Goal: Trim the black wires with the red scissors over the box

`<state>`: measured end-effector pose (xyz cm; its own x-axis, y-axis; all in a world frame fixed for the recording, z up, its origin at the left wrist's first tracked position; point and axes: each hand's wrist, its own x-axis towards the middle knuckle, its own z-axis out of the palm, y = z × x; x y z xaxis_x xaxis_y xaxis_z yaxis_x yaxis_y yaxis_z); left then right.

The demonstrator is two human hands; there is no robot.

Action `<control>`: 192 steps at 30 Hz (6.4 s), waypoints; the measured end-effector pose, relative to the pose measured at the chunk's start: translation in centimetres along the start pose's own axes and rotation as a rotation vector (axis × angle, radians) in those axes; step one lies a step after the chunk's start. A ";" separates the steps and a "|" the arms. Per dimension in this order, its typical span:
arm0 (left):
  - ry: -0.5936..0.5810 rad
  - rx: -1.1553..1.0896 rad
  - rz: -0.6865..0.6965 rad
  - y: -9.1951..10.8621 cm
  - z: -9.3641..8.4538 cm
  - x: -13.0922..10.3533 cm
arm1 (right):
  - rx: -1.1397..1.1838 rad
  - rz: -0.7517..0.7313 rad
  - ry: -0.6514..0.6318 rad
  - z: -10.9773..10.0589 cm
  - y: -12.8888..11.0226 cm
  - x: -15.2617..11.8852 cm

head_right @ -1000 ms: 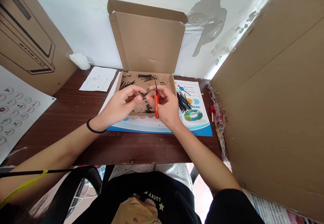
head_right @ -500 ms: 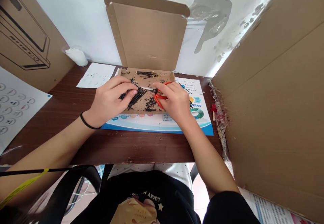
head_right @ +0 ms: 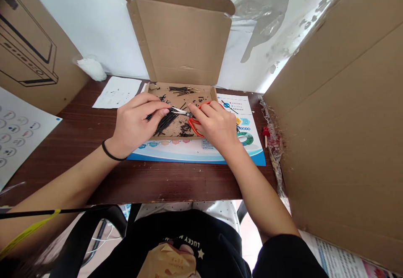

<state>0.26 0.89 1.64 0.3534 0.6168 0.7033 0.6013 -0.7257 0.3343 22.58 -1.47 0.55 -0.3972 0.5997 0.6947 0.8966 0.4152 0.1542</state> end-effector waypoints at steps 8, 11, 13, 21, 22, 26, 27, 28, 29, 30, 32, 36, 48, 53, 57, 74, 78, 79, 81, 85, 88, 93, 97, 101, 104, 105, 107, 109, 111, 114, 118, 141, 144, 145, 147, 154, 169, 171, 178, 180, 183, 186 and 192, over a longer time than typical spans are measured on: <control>0.013 -0.021 0.006 0.1 0.0 -0.1 | 0.001 -0.030 0.002 0.1 0.2 -0.3; 0.014 -0.040 0.007 0.3 0.0 -0.1 | -0.008 -0.042 0.011 -0.1 0.3 -0.1; 0.013 -0.059 -0.010 0.4 0.0 -0.1 | -0.031 -0.063 0.019 -0.3 0.2 0.1; -0.013 -0.140 -0.143 0.9 0.0 0.0 | -0.033 -0.056 -0.044 -1.0 0.1 0.2; -0.015 -0.152 -0.154 0.9 0.1 0.0 | -0.031 -0.055 -0.044 -1.0 0.1 0.2; -0.026 -0.186 -0.201 0.9 0.2 0.0 | 0.004 -0.024 -0.068 -0.9 0.2 0.0; -0.031 -0.194 -0.211 0.9 0.2 0.0 | 0.008 -0.021 -0.068 -0.9 0.1 0.0; -0.038 -0.202 -0.220 0.9 0.2 0.0 | 0.004 -0.024 -0.066 -0.9 0.1 0.0; -0.043 -0.209 -0.227 0.9 0.2 0.0 | -0.008 -0.032 -0.063 -0.9 0.1 0.0; -0.047 -0.216 -0.232 0.9 0.2 0.1 | -0.024 -0.043 -0.052 -0.9 0.1 0.0; -0.051 -0.224 -0.238 1.0 0.2 0.1 | -0.051 -0.069 -0.031 -0.9 0.1 0.0; -0.050 -0.228 -0.250 1.0 0.2 0.1 | -0.017 -0.059 -0.050 -0.7 0.2 0.0; -0.118 -0.278 -0.360 0.4 0.7 0.1 | -0.071 -0.114 0.006 0.7 0.2 -0.2; -0.120 -0.329 -0.407 0.5 0.7 0.1 | -0.069 -0.122 0.011 0.8 0.0 -0.1; -0.132 -0.399 -0.457 0.5 0.7 0.2 | -0.028 -0.084 -0.049 1.1 -0.1 -0.3; -0.163 -0.331 -0.482 0.3 0.4 0.7 | 0.349 0.067 -0.043 3.1 -0.2 -0.9; -0.134 -0.251 -0.446 0.7 0.1 0.8 | 0.543 0.165 -0.108 2.7 -0.9 -0.5; -0.126 -0.231 -0.439 0.8 0.1 0.8 | 0.589 0.181 -0.131 2.5 -1.1 -0.3; -0.118 -0.194 -0.428 0.8 0.1 0.6 | 0.682 0.257 -0.173 1.9 -1.0 0.0; -0.135 -0.183 -0.429 0.4 0.4 0.4 | 0.747 0.583 -0.133 0.9 0.5 0.4; -0.138 -0.232 -0.464 0.1 0.6 0.4 | 0.676 0.633 -0.181 0.9 1.2 0.6; -0.210 -0.231 -0.436 0.2 1.1 0.2 | 1.106 0.739 -0.197 1.6 -0.8 1.1; -0.261 -0.207 -0.383 0.6 1.6 0.0 | 1.251 0.669 -0.162 1.6 -2.3 1.2; -0.285 -0.233 -0.343 0.8 1.8 -0.2 | 1.149 0.575 -0.172 1.6 -2.2 0.9; -0.312 -0.227 -0.296 0.8 1.7 -0.2 | 1.136 0.570 -0.202 1.7 -2.0 0.8; -0.319 -0.220 -0.275 0.7 1.7 -0.2 | 1.153 0.574 -0.209 1.7 -2.0 0.8; -0.328 -0.206 -0.232 0.6 1.8 -0.2 | 1.203 0.591 -0.213 1.6 -2.2 0.9; -0.321 -0.189 -0.184 0.6 1.9 -0.3 | 1.232 0.619 -0.209 1.6 -2.6 1.1; -0.291 -0.158 -0.135 0.6 2.0 -0.4 | 1.219 0.645 -0.194 1.6 -2.7 1.2; -0.242 -0.122 -0.029 1.1 2.1 -0.8 | 1.100 0.700 -0.111 1.9 -2.3 1.3; -0.193 -0.163 -0.009 1.7 1.8 -1.0 | 0.848 0.853 0.130 2.4 -0.8 1.4; -0.206 -0.412 -0.461 1.6 2.9 -1.1 | 1.438 0.874 -0.053 1.7 -3.4 1.5; -0.207 -0.439 -0.506 1.9 2.9 -1.2 | 1.484 0.882 -0.043 1.9 -3.5 1.4; -0.211 -0.450 -0.520 1.9 2.9 -1.2 | 1.483 0.889 -0.050 1.9 -3.5 1.4; -0.220 -0.460 -0.528 2.0 2.9 -1.2 | 1.476 0.901 -0.070 1.9 -3.5 1.4; -0.198 -0.323 -0.465 2.6 2.7 -0.9 | 1.423 0.864 -0.054 1.6 -3.6 1.7; -0.361 -0.694 -0.502 1.5 2.3 -0.1 | 1.513 0.878 -0.083 1.5 -2.7 1.7; -0.344 -0.598 -0.470 1.0 2.3 0.0 | 1.581 0.926 -0.085 1.8 -2.7 1.7; -0.017 -0.227 -0.426 0.9 2.6 0.0 | 1.654 0.989 -0.134 2.4 -2.8 1.5; -0.096 -0.317 -0.514 1.3 2.6 0.0 | 1.523 0.900 -0.032 2.2 -3.1 1.4; -0.287 -0.565 -0.560 1.8 2.6 0.0 | 1.242 0.714 0.052 1.7 -3.6 1.2; -0.348 -0.729 -0.649 2.0 2.5 0.0 | 1.075 0.599 0.039 1.5 -3.8 0.9; -0.415 -0.763 -0.722 2.0 2.3 0.1 | 0.999 0.552 0.092 1.9 -3.6 0.7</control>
<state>3.15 0.15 0.97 0.3971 0.9175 -0.0247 0.2162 -0.0674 0.9740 18.70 -1.22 -0.89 0.0550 0.8336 0.5496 0.3713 0.4939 -0.7862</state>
